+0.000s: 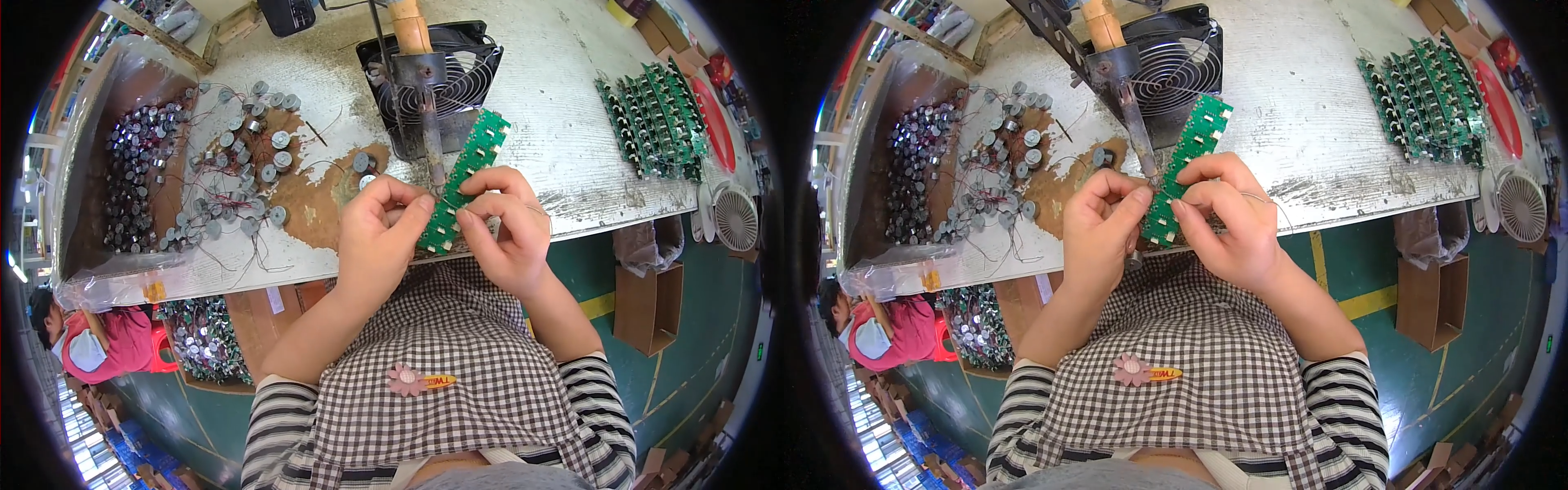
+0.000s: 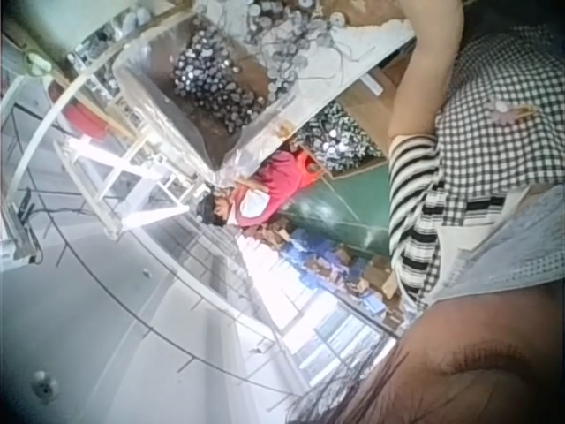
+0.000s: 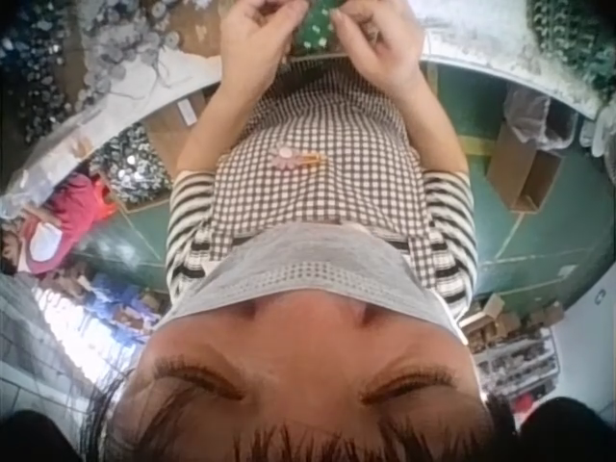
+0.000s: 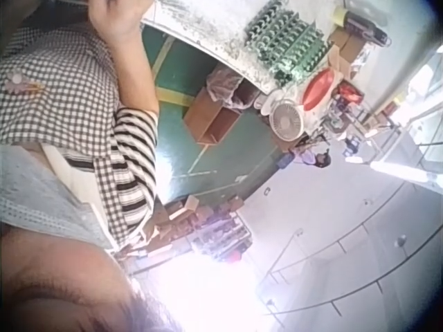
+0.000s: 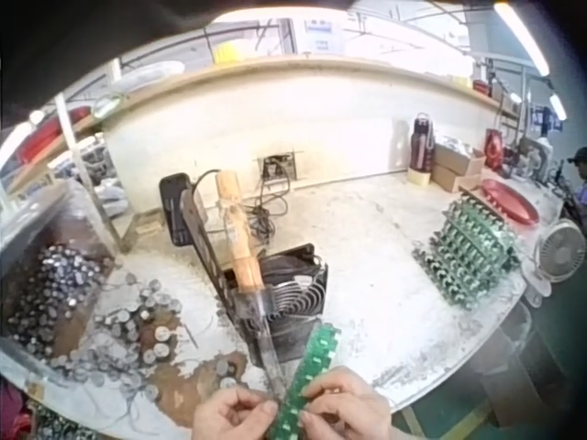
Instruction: The person connects small wired components to a circuit board by hand, repeatedly picking the components from the table and attaching their wires to the board.
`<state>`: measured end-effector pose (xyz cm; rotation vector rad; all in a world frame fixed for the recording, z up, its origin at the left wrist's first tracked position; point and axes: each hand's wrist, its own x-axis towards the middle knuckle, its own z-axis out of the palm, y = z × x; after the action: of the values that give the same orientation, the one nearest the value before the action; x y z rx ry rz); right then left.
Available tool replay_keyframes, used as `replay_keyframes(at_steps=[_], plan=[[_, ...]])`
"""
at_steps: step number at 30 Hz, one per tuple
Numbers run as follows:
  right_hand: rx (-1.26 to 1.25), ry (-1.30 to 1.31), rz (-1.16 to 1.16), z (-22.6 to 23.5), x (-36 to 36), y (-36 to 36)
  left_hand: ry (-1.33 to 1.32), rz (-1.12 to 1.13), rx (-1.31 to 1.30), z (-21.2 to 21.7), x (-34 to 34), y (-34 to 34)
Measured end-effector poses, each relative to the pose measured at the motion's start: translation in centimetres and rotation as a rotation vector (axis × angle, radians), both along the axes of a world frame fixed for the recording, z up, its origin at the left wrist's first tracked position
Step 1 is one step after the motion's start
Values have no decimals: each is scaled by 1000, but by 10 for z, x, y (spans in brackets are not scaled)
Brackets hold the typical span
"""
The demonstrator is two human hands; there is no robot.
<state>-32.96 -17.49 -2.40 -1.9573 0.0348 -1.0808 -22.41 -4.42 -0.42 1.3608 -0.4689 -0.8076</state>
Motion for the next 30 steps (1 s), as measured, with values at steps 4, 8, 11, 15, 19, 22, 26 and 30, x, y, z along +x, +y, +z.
replay_keyframes(at_steps=[4,8,11,15,19,22,26,30], plan=[[-60,-35,5,4,3,-2,-52,70,-11,4,-3,-1],[-53,-33,5,-4,-2,0,-51,48,30,1,-7,3],[-4,-6,18,-6,-6,3,-65,49,43,-3,-7,4],[65,-3,59,-5,-7,4,-18,7,-14,-2,-3,4],[19,-25,70,-7,-6,3,-20,-33,-78,-3,-1,3],[39,-16,57,-6,-4,4,-21,-24,-60,-2,-1,2],[23,13,16,-2,-3,4,-64,-10,-52,-2,1,0],[-52,0,4,4,0,3,-66,31,-112,1,0,-2]])
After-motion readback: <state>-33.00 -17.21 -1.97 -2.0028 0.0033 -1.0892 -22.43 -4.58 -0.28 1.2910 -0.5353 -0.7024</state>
